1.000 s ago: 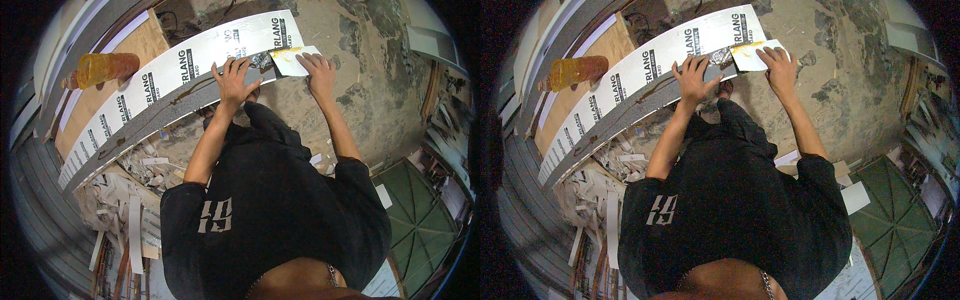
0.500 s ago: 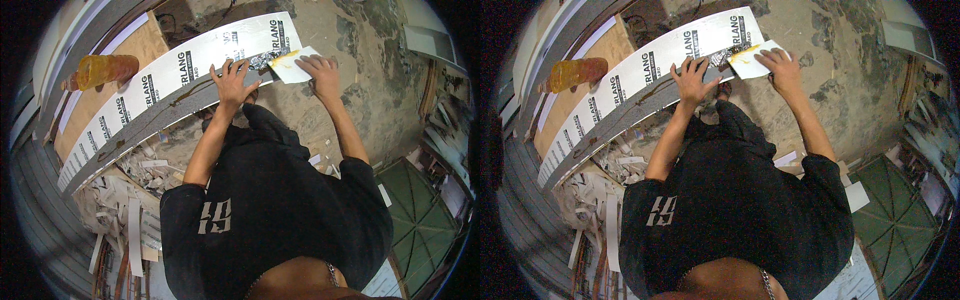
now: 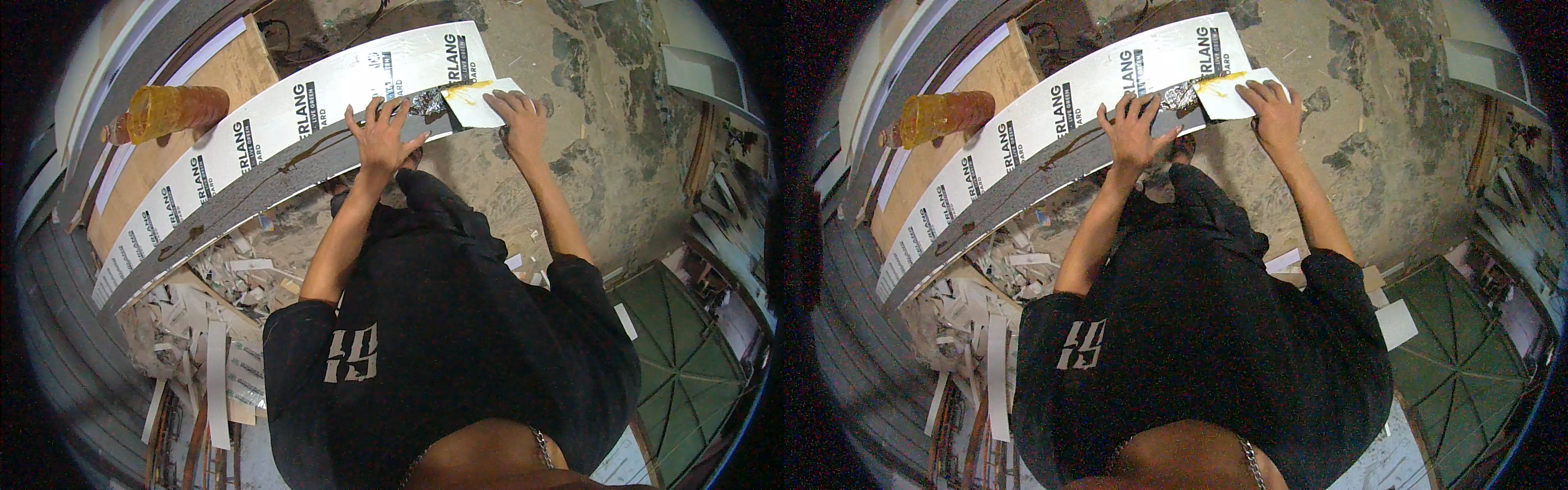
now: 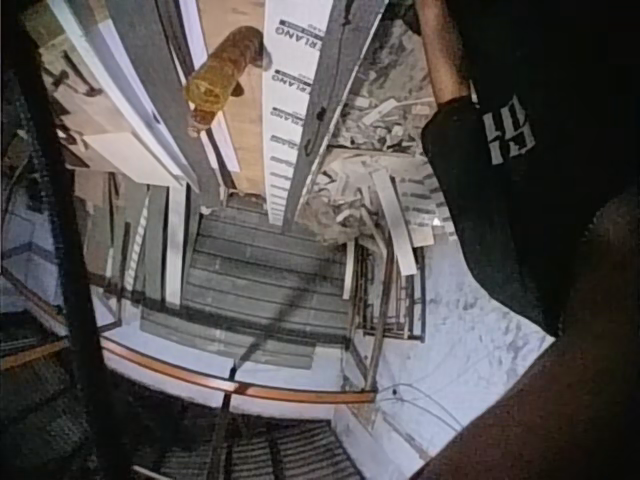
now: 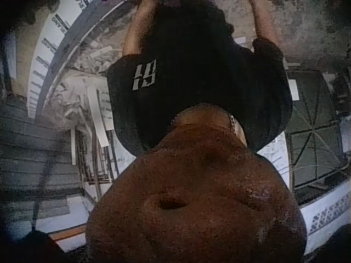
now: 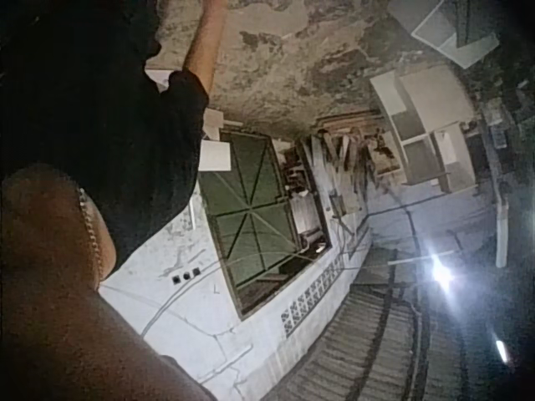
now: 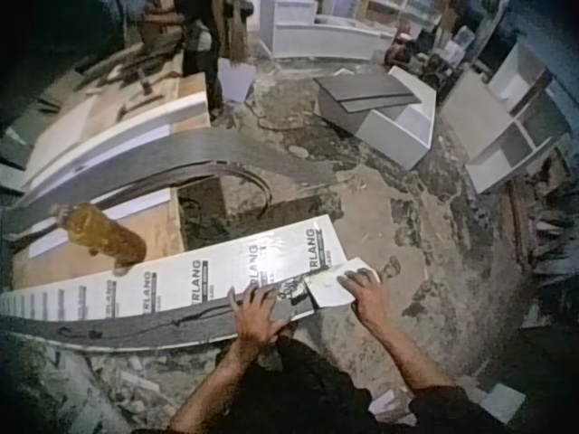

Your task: The person applies adhesive from a bottle onto a white rectangular spreader and then wipes the adhesive along the edge of a curved wooden board.

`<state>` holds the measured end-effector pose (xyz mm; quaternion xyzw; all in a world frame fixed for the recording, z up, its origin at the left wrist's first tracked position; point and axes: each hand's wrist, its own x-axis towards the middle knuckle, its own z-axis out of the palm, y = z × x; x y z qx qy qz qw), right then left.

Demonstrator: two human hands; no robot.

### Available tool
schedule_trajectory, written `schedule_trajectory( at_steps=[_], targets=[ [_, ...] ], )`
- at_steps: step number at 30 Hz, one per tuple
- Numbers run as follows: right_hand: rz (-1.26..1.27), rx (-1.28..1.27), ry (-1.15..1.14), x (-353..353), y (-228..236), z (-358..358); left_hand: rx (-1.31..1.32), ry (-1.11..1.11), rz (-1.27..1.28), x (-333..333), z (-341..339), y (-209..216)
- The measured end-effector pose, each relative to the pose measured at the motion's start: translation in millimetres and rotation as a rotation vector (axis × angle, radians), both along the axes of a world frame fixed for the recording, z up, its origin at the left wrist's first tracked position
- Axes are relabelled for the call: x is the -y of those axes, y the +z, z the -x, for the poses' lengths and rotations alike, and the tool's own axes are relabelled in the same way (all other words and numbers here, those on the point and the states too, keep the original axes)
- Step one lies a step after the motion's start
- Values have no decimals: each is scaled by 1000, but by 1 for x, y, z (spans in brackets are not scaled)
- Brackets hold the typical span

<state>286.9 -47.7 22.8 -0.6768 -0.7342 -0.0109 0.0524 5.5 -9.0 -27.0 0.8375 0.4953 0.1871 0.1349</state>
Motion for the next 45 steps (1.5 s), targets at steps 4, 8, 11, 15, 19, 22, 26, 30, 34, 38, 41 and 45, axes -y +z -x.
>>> schedule_trajectory(
  at_steps=[4, 8, 11, 15, 19, 22, 26, 30, 34, 38, 41, 45],
  targets=[
    [33, -57, -9, -9, 9, -7, 18, 8, 5, 1, -1, -1],
    [33, -68, 32, -7, 10, -17, 34, 8, -1, 0, -2, 1],
    [33, -48, 109, 11, 13, -21, 20, 12, 11, 1, -2, 2],
    [103, -66, 151, 7, 36, -17, 24, 10, 13, 2, -1, 3],
    [37, -49, 203, -14, 43, 12, -2, -1, 15, 1, -1, 4],
    [13, -49, 230, -25, 28, 24, 15, 6, 20, 2, -2, 6],
    [77, -67, 248, -22, 17, 14, 31, 16, 32, 1, -3, 6],
    [112, -52, 254, -14, 18, 2, 25, 30, 36, 2, -2, 2],
    [141, -29, 233, -12, 25, 4, 18, 29, 51, 3, -2, 2],
    [116, -30, 170, -18, 30, 18, 6, 23, 61, 2, -2, 1],
    [116, -18, 184, -22, 26, 18, -36, 26, 44, 3, -2, 2],
    [173, -33, 234, -18, 24, 3, -26, 38, 18, 3, -3, 1]
  ],
)
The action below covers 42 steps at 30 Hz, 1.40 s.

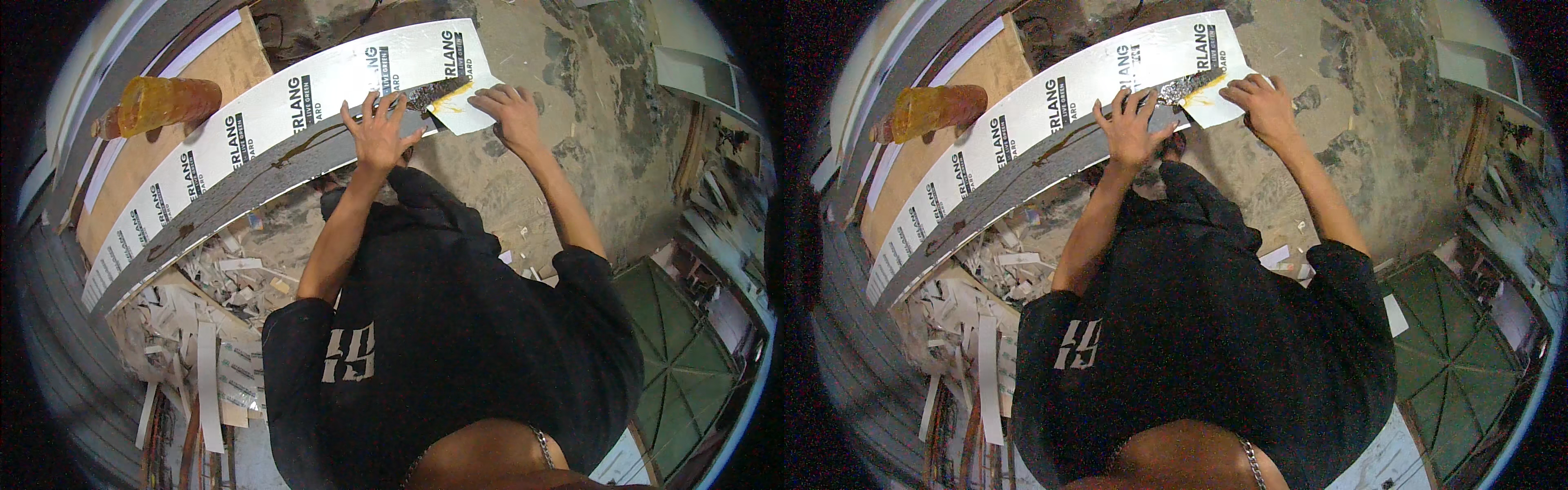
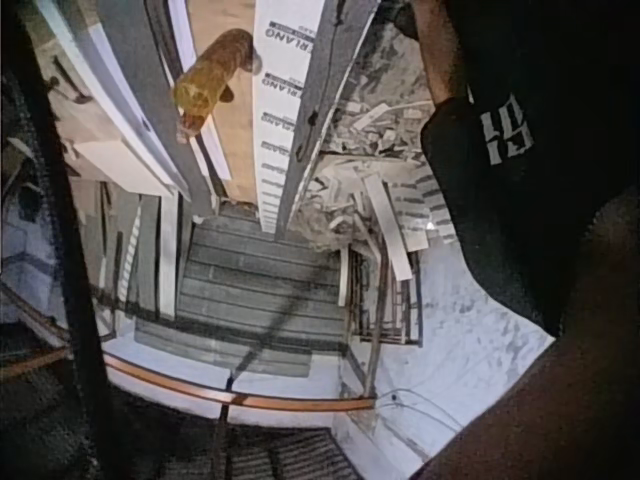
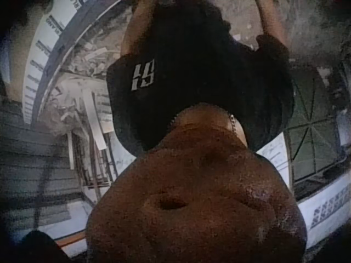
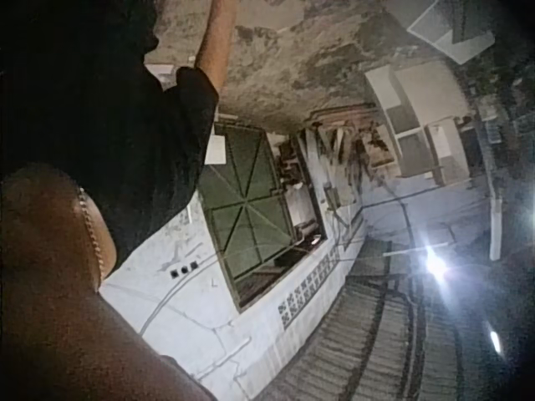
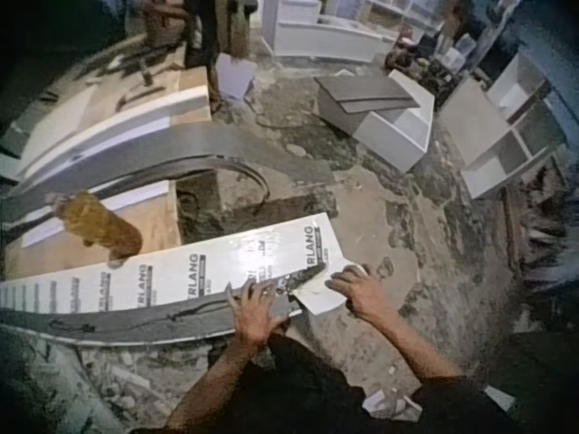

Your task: The person applies adhesive from a bottle onto a white rectangular spreader and then wipes the adhesive along the edge of a curved wooden board.

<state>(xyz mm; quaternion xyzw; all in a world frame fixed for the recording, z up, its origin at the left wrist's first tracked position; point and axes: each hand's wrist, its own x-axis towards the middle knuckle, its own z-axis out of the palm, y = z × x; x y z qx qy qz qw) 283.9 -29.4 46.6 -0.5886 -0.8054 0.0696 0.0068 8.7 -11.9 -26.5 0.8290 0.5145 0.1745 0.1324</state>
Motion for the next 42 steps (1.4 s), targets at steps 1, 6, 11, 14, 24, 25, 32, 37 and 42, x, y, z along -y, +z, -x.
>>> schedule_trajectory(
  at_steps=[1, 6, 11, 14, 24, 25, 32, 37, 42],
  targets=[
    [28, -3, 5, 2, 2, -2, 7, 2, -2, 0, 0, 0],
    [28, -10, 33, 9, 7, -9, 39, 12, -14, 1, -1, 0],
    [34, -13, 51, 14, 10, -13, 36, 13, -25, 2, -1, -1],
    [65, -33, 68, 17, 10, -19, 37, 13, -16, 3, -1, -2],
    [50, -1, 116, 22, 15, -31, 61, 3, -12, 3, 0, -6],
    [51, 0, 122, 21, 16, -31, 55, 1, -10, 3, 0, -5],
    [106, 22, 139, 23, 18, -37, 61, 7, -25, 3, -1, -6],
    [108, 38, 135, 29, 23, -38, 44, 3, -9, 3, -1, -4],
    [262, 112, 101, 46, 45, -38, 27, 4, -21, 3, -1, -5]
  ],
)
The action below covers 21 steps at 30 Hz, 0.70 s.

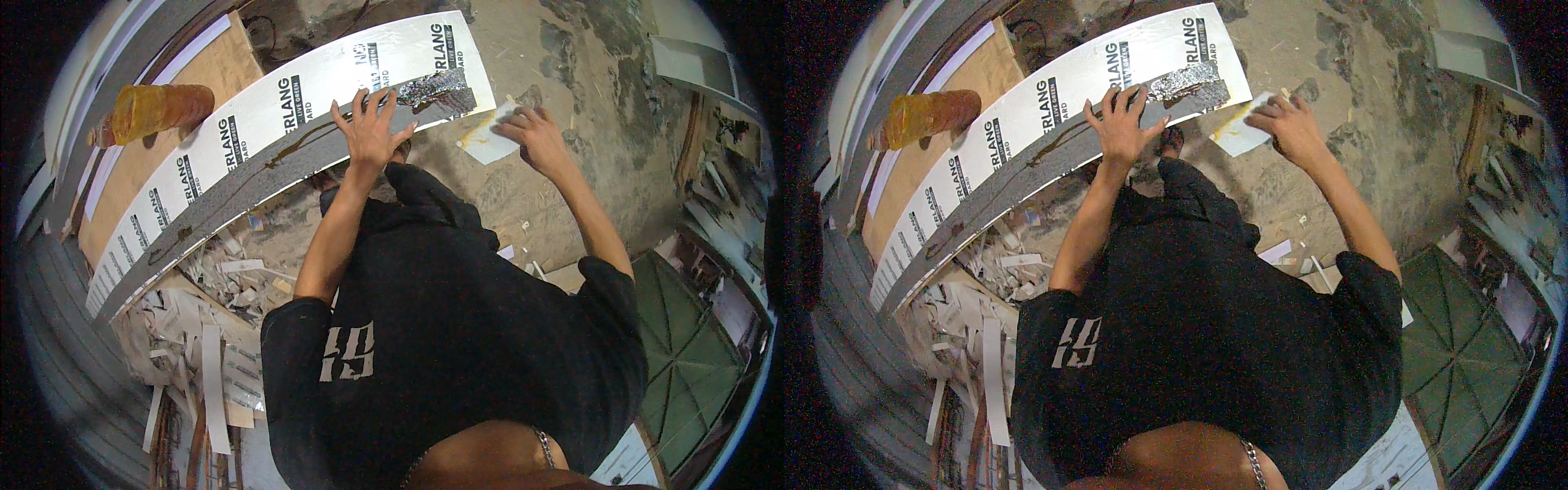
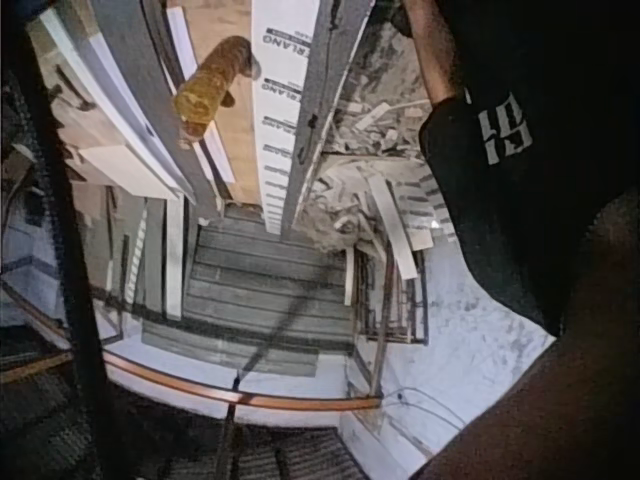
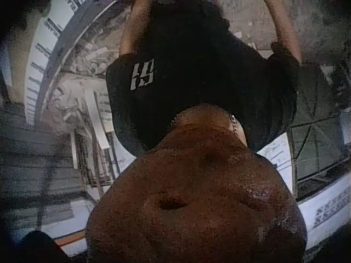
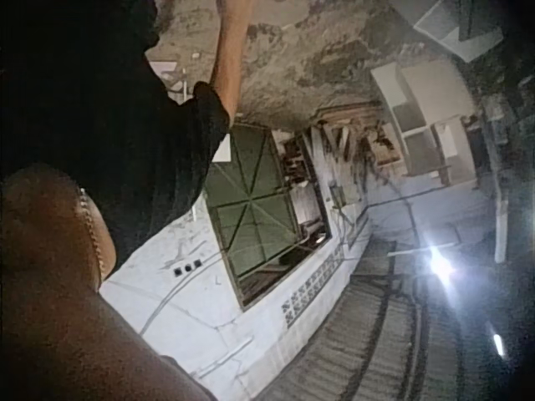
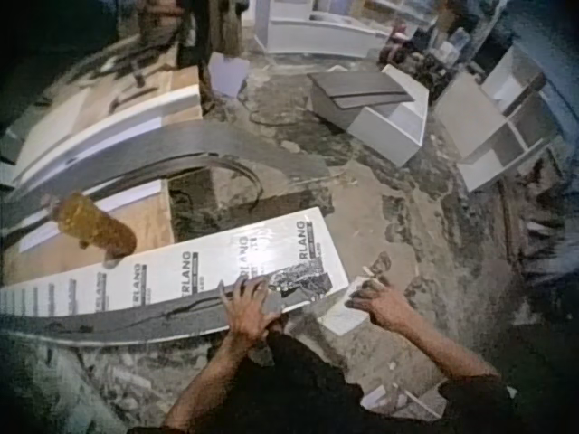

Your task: The person applies adhesive from a bottle onto a white rectangular spreader and then wipes the adhesive along the edge of a curved wooden board.

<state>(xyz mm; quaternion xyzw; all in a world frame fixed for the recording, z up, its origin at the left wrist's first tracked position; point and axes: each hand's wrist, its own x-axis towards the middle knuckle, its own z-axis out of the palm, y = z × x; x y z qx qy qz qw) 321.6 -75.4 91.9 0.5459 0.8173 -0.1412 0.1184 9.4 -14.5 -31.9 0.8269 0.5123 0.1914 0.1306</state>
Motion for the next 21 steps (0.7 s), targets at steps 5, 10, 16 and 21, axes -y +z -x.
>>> schedule_trajectory(
  at_steps=[5, 10, 16, 21],
  targets=[
    [125, -170, -168, 25, 34, 10, -14, 5, 12, 1, 0, 1],
    [-205, -321, -258, 4, 19, 49, -44, 19, 69, 0, -1, 4],
    [-383, -155, -255, -19, -18, 88, -46, 41, 161, 1, 2, 11],
    [-426, -86, -242, -27, -35, 96, -54, 44, 151, 0, 2, 19]
  ],
)
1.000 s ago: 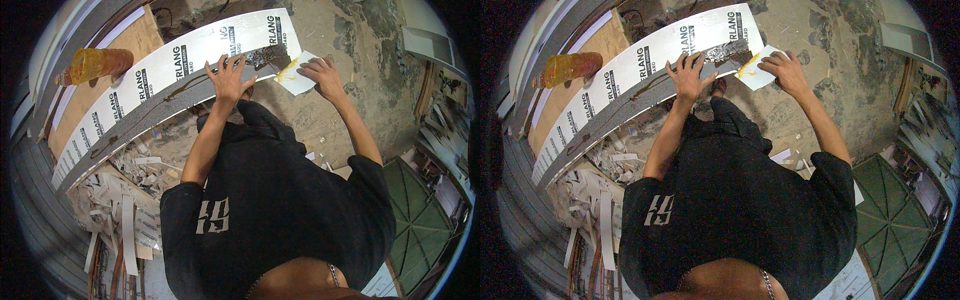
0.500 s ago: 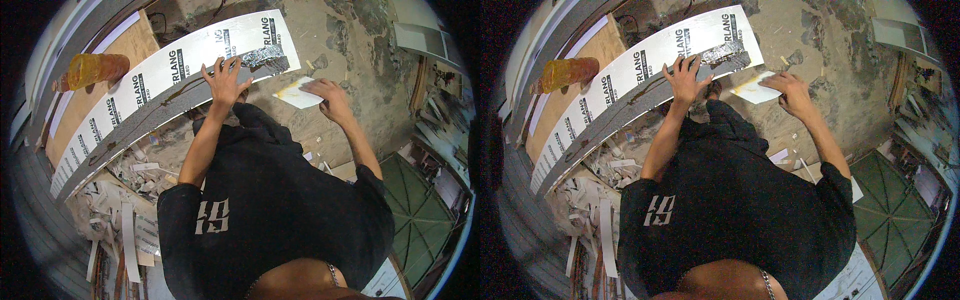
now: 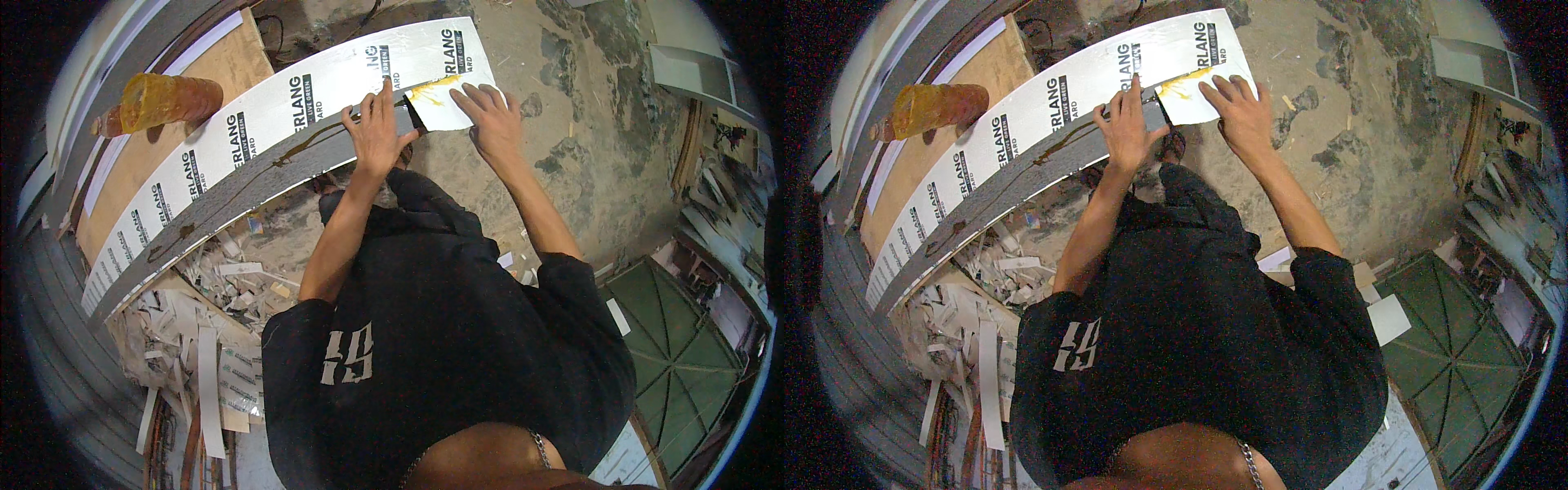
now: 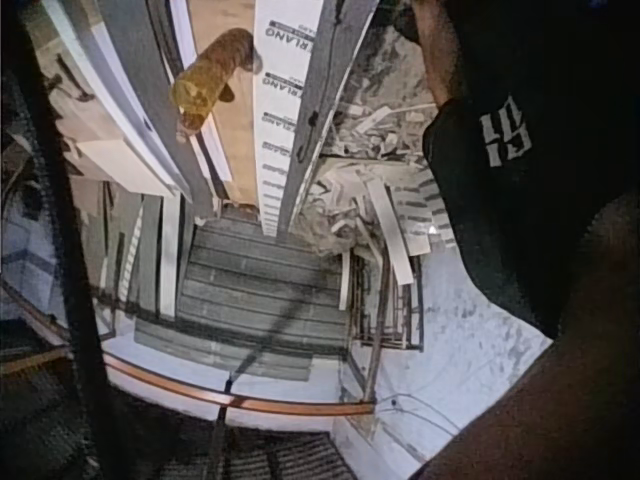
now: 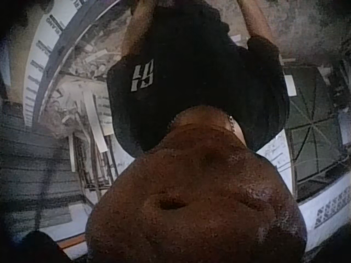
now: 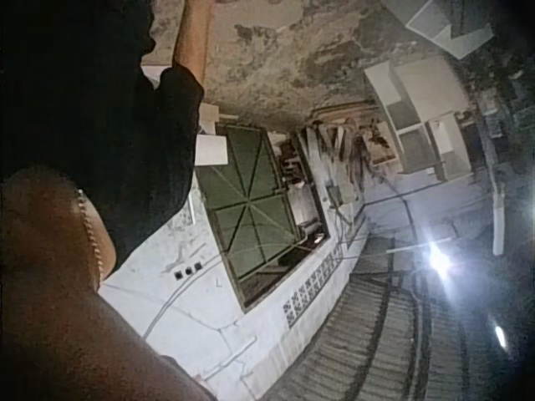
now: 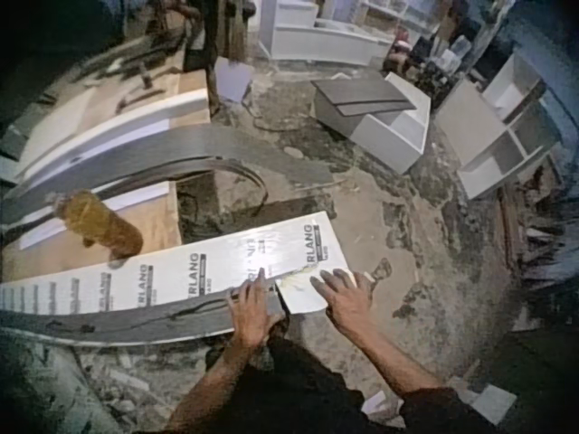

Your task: The person applies adhesive from a bottle onto a white rectangular spreader and then wipes the adhesive along the edge of a curved wooden board.

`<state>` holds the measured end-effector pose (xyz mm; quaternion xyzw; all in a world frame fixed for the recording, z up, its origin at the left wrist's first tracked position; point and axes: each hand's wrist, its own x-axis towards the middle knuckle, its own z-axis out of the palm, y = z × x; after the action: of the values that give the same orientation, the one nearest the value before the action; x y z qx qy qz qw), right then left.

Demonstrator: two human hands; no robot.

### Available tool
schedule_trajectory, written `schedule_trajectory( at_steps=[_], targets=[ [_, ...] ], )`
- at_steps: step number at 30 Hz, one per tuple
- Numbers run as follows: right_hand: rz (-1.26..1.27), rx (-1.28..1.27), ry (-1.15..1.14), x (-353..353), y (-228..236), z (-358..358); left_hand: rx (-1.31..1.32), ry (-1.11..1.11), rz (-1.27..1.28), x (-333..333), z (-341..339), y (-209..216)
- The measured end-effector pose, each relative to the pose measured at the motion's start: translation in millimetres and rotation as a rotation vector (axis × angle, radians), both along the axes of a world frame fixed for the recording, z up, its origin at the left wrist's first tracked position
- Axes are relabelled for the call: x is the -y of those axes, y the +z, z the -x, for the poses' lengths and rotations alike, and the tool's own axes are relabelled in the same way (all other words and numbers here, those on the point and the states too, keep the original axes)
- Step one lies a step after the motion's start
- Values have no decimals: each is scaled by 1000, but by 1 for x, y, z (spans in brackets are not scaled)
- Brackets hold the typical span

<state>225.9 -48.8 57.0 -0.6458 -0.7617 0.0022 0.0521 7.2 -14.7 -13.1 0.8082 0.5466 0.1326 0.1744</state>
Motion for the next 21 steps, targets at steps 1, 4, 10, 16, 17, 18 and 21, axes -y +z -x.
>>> schedule_trajectory(
  at_steps=[1, 4, 10, 16, 17, 18, 21],
  targets=[
    [-12, 10, 1, -2, -3, 1, -18, -5, 8, -1, 0, 1],
    [-13, 26, 0, -1, -7, 3, -28, -19, 21, -3, 1, 5],
    [28, 3, -29, 10, -12, 7, -42, -19, 22, 6, 1, 11],
    [13, 20, -66, 14, -18, 18, -55, -55, -45, 9, 7, 3],
    [21, 17, -78, 14, -19, 19, -50, -61, -48, 10, 8, 2],
    [26, 18, -82, 15, -21, 19, -27, -66, -35, 10, 10, 1],
    [27, 22, -92, 16, -27, 19, 27, -86, -16, 10, 15, 2]
  ],
)
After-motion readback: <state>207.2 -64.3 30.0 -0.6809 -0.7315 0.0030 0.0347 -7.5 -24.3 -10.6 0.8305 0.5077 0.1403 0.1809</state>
